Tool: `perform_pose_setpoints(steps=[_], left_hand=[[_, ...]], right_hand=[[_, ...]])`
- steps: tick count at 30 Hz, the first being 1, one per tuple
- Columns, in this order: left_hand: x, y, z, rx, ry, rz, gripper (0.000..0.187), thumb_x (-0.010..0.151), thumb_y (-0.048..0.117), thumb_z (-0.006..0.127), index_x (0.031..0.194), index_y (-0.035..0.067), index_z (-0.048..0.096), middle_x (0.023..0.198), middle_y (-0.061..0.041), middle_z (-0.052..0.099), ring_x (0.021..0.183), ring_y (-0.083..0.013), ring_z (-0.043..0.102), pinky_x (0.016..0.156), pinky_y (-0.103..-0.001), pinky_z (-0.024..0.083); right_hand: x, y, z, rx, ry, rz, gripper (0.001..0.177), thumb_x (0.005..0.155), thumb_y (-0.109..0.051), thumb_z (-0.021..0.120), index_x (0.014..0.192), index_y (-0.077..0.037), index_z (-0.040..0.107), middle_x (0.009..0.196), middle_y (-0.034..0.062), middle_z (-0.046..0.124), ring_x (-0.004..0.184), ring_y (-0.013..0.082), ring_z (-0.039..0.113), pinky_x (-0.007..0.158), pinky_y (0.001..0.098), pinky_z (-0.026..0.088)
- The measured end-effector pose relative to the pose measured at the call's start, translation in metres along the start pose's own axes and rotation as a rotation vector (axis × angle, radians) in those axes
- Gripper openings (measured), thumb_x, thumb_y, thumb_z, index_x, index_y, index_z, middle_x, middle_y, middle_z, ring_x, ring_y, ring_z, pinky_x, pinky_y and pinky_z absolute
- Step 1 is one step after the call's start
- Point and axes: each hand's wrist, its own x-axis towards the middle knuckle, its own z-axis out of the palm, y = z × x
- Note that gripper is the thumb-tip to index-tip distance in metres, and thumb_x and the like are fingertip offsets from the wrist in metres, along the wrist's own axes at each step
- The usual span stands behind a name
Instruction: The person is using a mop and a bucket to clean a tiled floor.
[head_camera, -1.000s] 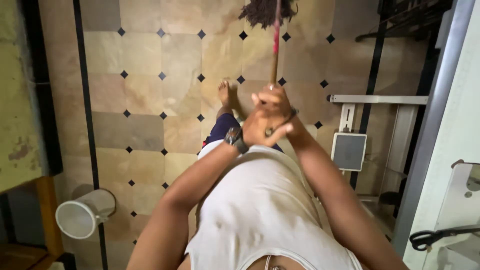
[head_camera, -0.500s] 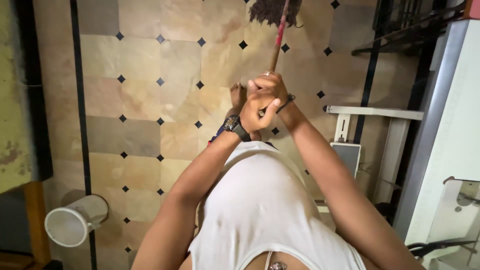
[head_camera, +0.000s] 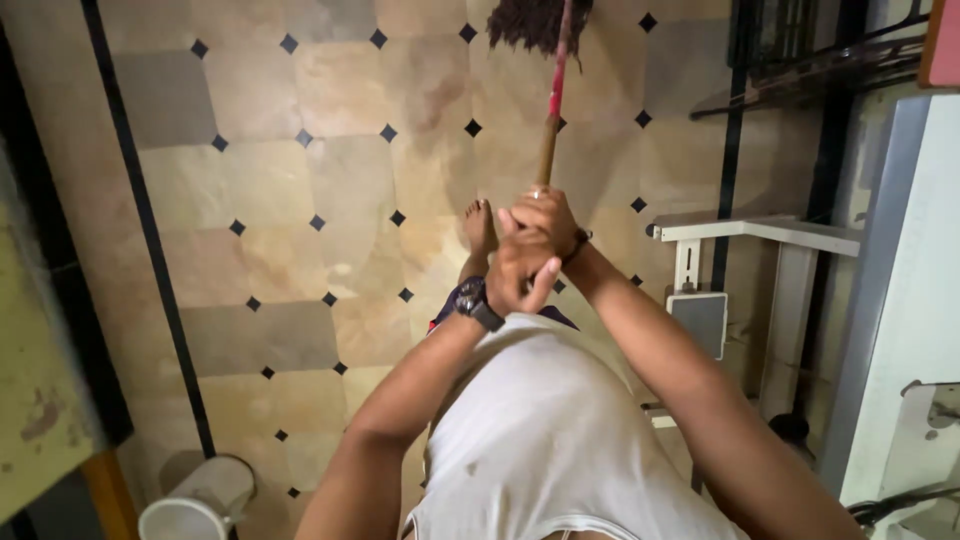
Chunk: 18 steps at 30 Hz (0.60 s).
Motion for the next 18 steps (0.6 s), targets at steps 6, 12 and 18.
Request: perform_pose_setpoints(steps=[6, 12, 18], left_hand=[[0.077, 0.014, -0.052, -0.032, -0.110, -0.066, 0.027, 0.099, 0.006, 0.056, 0.072, 0.001, 0.054, 0.072, -0.014, 0.055, 0.073, -0.0327, 0.055, 0.074, -0.041, 0.045], [0.100, 0.015, -0.059, -0.158, -0.253, 0.108, 0.027, 0.093, 0.005, 0.057, 0.066, 0.002, 0.053, 0.066, -0.014, 0.052, 0.066, -0.0323, 0.053, 0.066, -0.043, 0.044], [0.128, -0.046, -0.053, -0.072, -0.097, 0.185, 0.023, 0.093, 0.000, 0.053, 0.070, 0.002, 0.051, 0.069, -0.013, 0.052, 0.064, -0.0327, 0.051, 0.067, -0.047, 0.042]], right_hand=[[0.073, 0.006, -0.020, 0.039, 0.090, 0.042, 0.038, 0.093, 0.000, 0.067, 0.067, -0.006, 0.041, 0.062, 0.0092, 0.044, 0.057, 0.0310, 0.050, 0.057, 0.0435, 0.039], [0.086, -0.012, -0.031, 0.047, 0.189, 0.206, 0.036, 0.093, -0.001, 0.066, 0.067, -0.007, 0.042, 0.061, 0.0079, 0.042, 0.056, 0.0299, 0.048, 0.057, 0.0430, 0.038], [0.093, 0.003, -0.037, 0.008, 0.225, 0.231, 0.037, 0.094, -0.002, 0.066, 0.066, -0.007, 0.042, 0.060, 0.0073, 0.042, 0.055, 0.0291, 0.048, 0.055, 0.0428, 0.037]])
